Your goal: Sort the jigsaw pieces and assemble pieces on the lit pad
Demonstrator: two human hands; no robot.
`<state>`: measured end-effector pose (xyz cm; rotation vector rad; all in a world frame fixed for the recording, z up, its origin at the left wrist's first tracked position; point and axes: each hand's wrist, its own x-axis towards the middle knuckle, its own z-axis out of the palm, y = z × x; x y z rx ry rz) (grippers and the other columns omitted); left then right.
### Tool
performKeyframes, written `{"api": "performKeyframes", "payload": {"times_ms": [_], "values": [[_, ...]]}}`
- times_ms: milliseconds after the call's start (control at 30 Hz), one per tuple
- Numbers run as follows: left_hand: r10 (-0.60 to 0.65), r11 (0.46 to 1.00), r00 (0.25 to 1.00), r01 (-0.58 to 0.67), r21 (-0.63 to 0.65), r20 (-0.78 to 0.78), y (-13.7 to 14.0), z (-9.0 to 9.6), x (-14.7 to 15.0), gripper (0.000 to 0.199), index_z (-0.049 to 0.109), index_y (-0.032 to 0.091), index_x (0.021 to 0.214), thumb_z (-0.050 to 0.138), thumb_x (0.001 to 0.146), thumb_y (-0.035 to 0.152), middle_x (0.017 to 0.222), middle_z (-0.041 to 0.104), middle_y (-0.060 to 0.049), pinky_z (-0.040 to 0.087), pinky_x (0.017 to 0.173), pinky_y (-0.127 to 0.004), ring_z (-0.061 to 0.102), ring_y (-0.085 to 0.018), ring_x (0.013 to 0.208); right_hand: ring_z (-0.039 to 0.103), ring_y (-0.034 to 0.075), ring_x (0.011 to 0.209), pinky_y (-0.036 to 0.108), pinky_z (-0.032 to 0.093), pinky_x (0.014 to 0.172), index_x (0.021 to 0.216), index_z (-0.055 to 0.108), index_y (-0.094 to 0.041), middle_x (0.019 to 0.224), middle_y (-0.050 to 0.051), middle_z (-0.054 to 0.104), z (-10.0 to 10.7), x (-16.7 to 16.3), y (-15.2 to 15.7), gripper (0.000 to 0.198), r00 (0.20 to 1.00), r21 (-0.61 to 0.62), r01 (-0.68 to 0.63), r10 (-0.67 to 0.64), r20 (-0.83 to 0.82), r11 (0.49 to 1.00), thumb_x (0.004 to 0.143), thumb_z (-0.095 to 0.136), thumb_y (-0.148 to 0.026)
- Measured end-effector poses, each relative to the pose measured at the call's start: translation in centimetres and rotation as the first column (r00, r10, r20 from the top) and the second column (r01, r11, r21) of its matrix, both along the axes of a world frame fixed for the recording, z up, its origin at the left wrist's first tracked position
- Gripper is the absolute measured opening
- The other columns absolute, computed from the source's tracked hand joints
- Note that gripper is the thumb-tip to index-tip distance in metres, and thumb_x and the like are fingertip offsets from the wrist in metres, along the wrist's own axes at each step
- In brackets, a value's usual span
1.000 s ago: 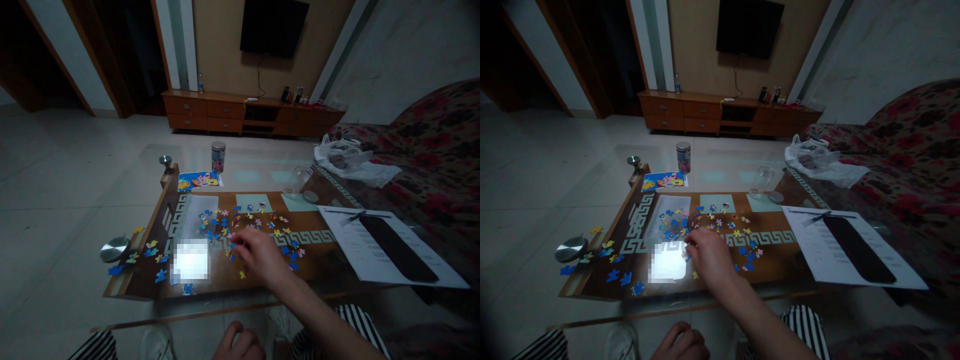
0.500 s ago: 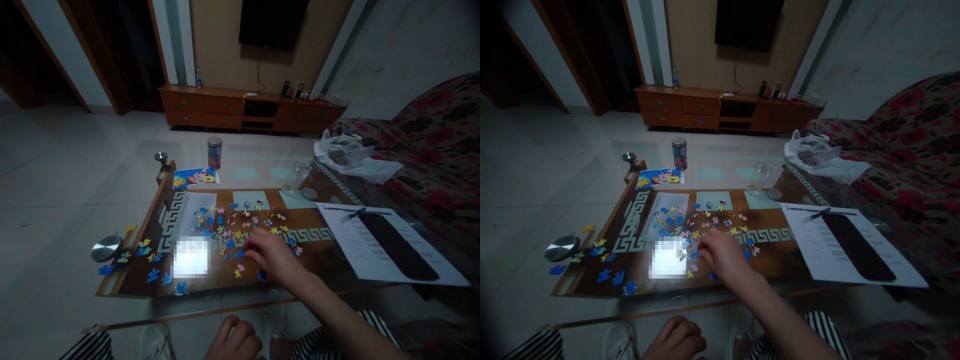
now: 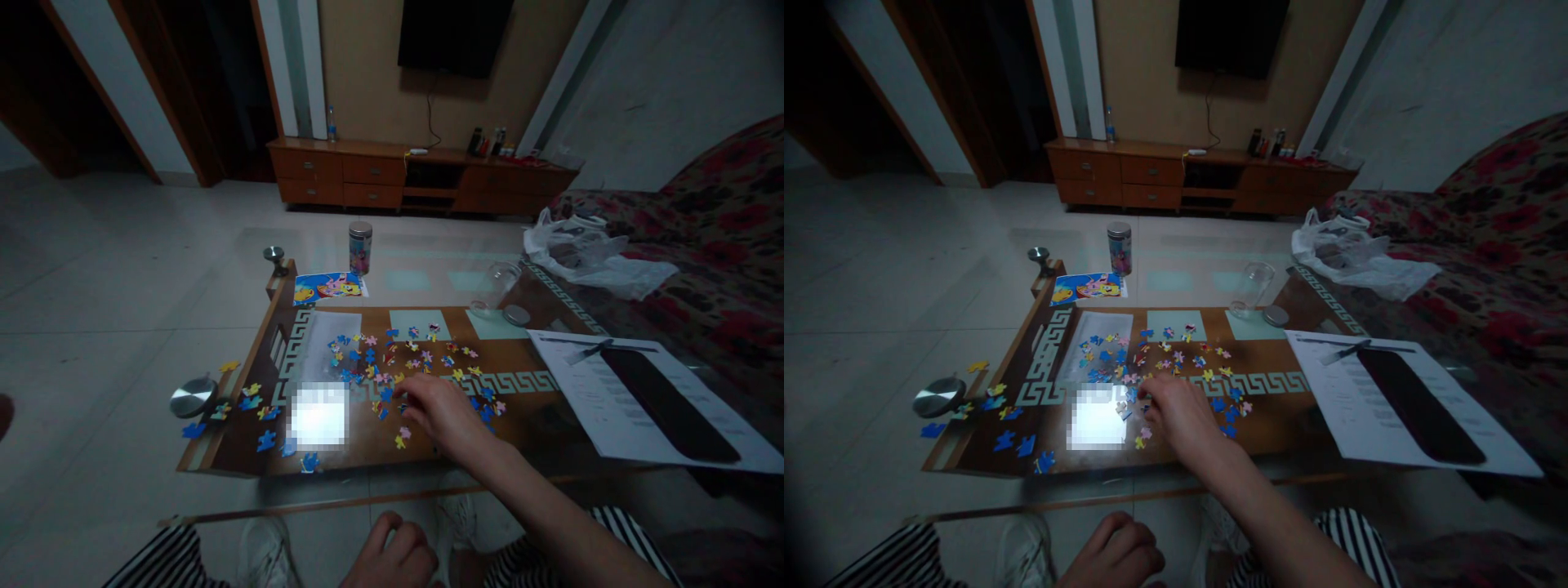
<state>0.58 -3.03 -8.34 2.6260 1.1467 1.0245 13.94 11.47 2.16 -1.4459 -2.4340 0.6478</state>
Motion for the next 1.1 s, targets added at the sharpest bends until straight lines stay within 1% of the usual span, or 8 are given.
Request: {"api": "performKeyframes", "payload": {"times_ms": [133,267,367,467,633,800,967,1100], "values": [[-0.013,0.998,1.000,0.013,0.057,0.010,0.2,0.5,0.1,0.026,0.059,0.021,0.076,0.053,0.091,0.041,0.069,0.060,0.003,0.042,0.069,-0.023,0.050,-0.014,0.069,0.060,0.017,0.077,0.027,0.041,0.068,0.078,0.071,-0.018,0.080,0.004,0.068,0.8,-0.6,0.1,0.011,0.999,0.021,0.008,-0.007,-0.039,1.000,0.080,0.066,-0.008],[0.007,0.999,0.993,-0.014,0.051,0.121,0.1,-0.1,0.3,0.029,0.058,0.021,0.076,0.051,0.092,0.044,0.068,0.060,0.004,0.042,0.067,-0.021,0.049,-0.014,0.069,0.062,0.016,0.073,0.026,0.041,0.066,0.076,0.070,-0.018,0.077,0.003,0.071,1.3,-4.4,-0.9,0.007,0.992,-0.064,0.025,-0.033,-0.120,0.998,0.079,0.070,-0.012],[-0.042,0.998,0.998,0.040,0.056,0.039,-0.1,-0.9,0.2,0.026,0.060,0.021,0.079,0.055,0.090,0.044,0.072,0.063,0.003,0.042,0.067,-0.022,0.051,-0.014,0.071,0.064,0.017,0.074,0.026,0.042,0.066,0.079,0.073,-0.019,0.080,0.004,0.073,1.1,-8.6,-1.8,0.004,0.992,-0.141,0.001,-0.018,-0.123,0.990,0.080,0.071,-0.016],[-0.082,0.995,0.996,0.084,0.055,-0.043,-0.1,-1.1,-0.1,0.021,0.062,0.021,0.085,0.061,0.087,0.042,0.081,0.068,0.003,0.043,0.069,-0.024,0.053,-0.015,0.077,0.066,0.019,0.078,0.027,0.044,0.068,0.087,0.074,-0.018,0.088,0.006,0.075,1.1,-11.1,-1.6,0.007,0.995,-0.131,-0.031,0.018,-0.098,0.991,0.083,0.068,-0.019],[-0.015,0.995,0.999,0.019,0.099,-0.042,0.1,0.4,-0.1,0.026,0.058,0.022,0.072,0.063,0.084,0.045,0.065,0.061,0.004,0.041,0.064,-0.024,0.050,-0.014,0.068,0.064,0.020,0.090,0.029,0.044,0.079,0.093,0.073,-0.017,0.099,0.008,0.073,1.7,-7.8,0.7,0.019,0.999,-0.007,-0.024,0.024,-0.038,1.000,0.080,0.065,-0.007],[-0.011,0.991,0.999,0.016,0.131,-0.037,0.2,1.6,0.3,0.027,0.057,0.021,0.070,0.062,0.085,0.043,0.063,0.059,0.005,0.039,0.066,-0.026,0.050,-0.014,0.068,0.063,0.018,0.082,0.028,0.044,0.074,0.085,0.073,-0.018,0.087,0.005,0.072,1.4,-2.8,1.9,0.020,0.998,-0.004,-0.067,0.067,0.001,0.998,0.074,0.068,-0.002],[-0.032,0.990,0.999,0.030,0.139,0.009,0.3,1.7,0.1,0.026,0.056,0.020,0.070,0.062,0.086,0.040,0.063,0.060,0.007,0.038,0.067,-0.026,0.050,-0.013,0.068,0.061,0.018,0.085,0.027,0.041,0.073,0.086,0.072,-0.018,0.090,0.006,0.069,1.4,-3.1,0.8,0.016,0.989,-0.039,-0.131,0.133,0.063,0.991,0.075,0.072,-0.007],[-0.111,0.989,0.992,0.116,0.093,-0.063,0.4,1.2,-0.1,0.022,0.058,0.019,0.074,0.063,0.086,0.037,0.068,0.062,0.007,0.038,0.067,-0.027,0.052,-0.012,0.071,0.059,0.017,0.082,0.026,0.039,0.070,0.082,0.071,-0.017,0.088,0.005,0.068,1.7,-3.7,0.5,0.013,0.987,-0.037,-0.123,0.126,0.101,0.992,0.075,0.071,-0.006]]}}
